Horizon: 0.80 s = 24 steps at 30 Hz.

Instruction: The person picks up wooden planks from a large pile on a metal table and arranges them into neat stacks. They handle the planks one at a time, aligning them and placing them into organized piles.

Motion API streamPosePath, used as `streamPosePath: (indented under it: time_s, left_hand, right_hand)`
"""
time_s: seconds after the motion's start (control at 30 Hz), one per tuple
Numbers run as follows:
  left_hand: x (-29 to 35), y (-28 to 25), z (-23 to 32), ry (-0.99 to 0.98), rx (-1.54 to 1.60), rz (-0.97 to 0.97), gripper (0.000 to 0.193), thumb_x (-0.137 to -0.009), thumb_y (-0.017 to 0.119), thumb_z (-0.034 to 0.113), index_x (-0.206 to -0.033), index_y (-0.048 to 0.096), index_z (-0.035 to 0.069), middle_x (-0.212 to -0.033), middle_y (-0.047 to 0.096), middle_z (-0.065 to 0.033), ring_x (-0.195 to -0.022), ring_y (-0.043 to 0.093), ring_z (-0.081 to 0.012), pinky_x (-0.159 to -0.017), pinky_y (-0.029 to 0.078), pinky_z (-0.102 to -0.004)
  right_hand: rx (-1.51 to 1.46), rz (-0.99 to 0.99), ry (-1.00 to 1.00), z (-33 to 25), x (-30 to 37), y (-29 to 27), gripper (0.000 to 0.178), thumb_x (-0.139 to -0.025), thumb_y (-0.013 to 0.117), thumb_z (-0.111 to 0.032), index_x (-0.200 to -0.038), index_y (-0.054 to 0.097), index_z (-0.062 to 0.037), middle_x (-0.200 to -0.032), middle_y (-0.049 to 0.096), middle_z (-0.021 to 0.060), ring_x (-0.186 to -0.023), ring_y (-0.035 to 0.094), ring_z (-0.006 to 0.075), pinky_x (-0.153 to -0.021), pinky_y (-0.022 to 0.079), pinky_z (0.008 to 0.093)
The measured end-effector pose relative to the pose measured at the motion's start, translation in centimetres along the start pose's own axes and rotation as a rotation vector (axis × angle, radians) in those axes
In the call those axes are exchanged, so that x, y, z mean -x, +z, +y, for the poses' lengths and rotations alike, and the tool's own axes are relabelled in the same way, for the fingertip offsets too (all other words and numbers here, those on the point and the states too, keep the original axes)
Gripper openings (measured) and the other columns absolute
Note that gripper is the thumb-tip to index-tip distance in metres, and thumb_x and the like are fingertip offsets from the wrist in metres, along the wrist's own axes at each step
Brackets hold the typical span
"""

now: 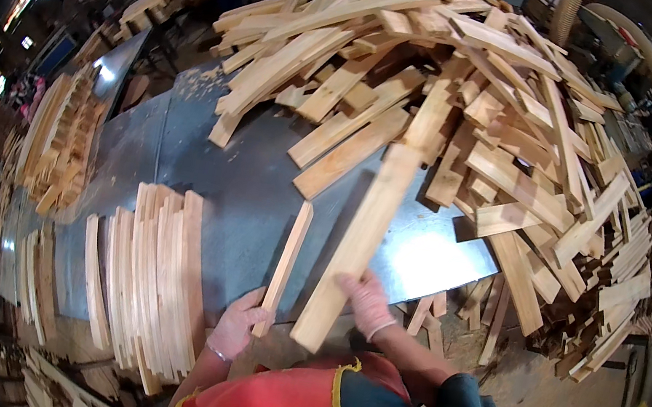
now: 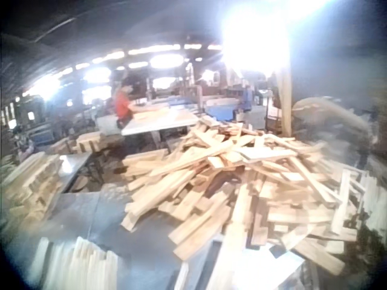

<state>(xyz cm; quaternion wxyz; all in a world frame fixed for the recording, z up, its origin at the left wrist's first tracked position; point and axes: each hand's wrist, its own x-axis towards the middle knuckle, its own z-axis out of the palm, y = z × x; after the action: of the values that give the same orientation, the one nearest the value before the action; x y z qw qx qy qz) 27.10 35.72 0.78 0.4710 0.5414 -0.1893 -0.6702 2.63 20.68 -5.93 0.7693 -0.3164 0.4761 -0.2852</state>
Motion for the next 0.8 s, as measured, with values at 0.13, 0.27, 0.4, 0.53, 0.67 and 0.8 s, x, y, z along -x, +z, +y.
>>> streamPosePath:
  time_s: [0.13,0.27,0.4,0.53,0.67,0.8]
  left_hand:
    - [-2.4,-0.8,-1.7,0.001,-0.595,0.225,0.052,-0.092,0.066,0.030,-0.134,0.065,-0.001,-0.127,0.068,-0.0143,-0.117,0.065,-0.0291,-0.103,0.051,-0.0376]
    - [-5.0,-2.3,-3.4,-0.104,-1.277,0.619,0.077,-0.082,0.071,0.059,-0.128,0.066,-0.003,-0.126,0.069,-0.0247,-0.124,0.063,-0.0399,-0.105,0.049,-0.0441]
    - [-2.6,-3.6,-0.7,-0.123,-1.093,0.625,0.066,-0.079,0.078,0.051,-0.117,0.071,-0.003,-0.118,0.070,-0.0259,-0.112,0.067,-0.0438,-0.095,0.054,-0.0488]
    - [2.5,-8.4,-3.9,0.107,-1.450,0.906,0.059,-0.077,0.081,0.033,-0.122,0.067,-0.001,-0.142,0.055,-0.0238,-0.137,0.047,-0.0418,-0.117,0.038,-0.0486]
    - [3.5,-10.4,-3.4,0.002,-1.631,1.080,0.084,-0.076,0.081,0.032,-0.149,0.049,0.005,-0.160,0.041,-0.0178,-0.151,0.033,-0.0396,-0.127,0.025,-0.0472]
    - [1.7,-10.6,-4.2,0.058,-1.764,1.060,0.097,-0.077,0.082,0.033,-0.158,0.035,0.008,-0.160,0.040,-0.0155,-0.151,0.033,-0.0382,-0.127,0.026,-0.0478]
  right_hand:
    - [0.469,-0.170,0.028,6.8,1.6,6.5,0.046,-0.092,0.075,-0.024,-0.131,0.062,-0.0023,-0.109,0.073,0.0080,-0.092,0.069,0.0177,-0.079,0.056,0.0330]
    - [0.662,-0.382,0.032,7.0,1.9,11.3,0.051,-0.092,0.074,-0.024,-0.135,0.060,0.0002,-0.101,0.071,0.0057,-0.088,0.065,0.0175,-0.079,0.054,0.0309]
    - [0.541,-0.310,0.032,6.4,1.2,8.6,0.055,-0.093,0.073,-0.021,-0.141,0.057,0.0009,-0.095,0.066,0.0025,-0.087,0.061,0.0167,-0.082,0.052,0.0316]
    - [0.453,-0.116,0.036,5.4,0.2,-0.6,0.057,-0.096,0.071,-0.024,-0.144,0.055,0.0026,-0.101,0.065,0.0011,-0.088,0.059,0.0134,-0.079,0.050,0.0290]
    - [0.193,-0.094,-0.336,3.4,-3.4,-13.3,0.024,-0.093,0.067,-0.032,-0.101,0.068,-0.0089,-0.085,0.065,0.0044,-0.084,0.062,0.0222,-0.075,0.052,0.0372]
    - [-0.693,0.647,-0.223,-7.7,-5.9,-18.6,0.050,-0.103,0.064,-0.045,-0.136,0.055,-0.0078,-0.115,0.066,0.0091,-0.099,0.061,0.0259,-0.075,0.054,0.0440]
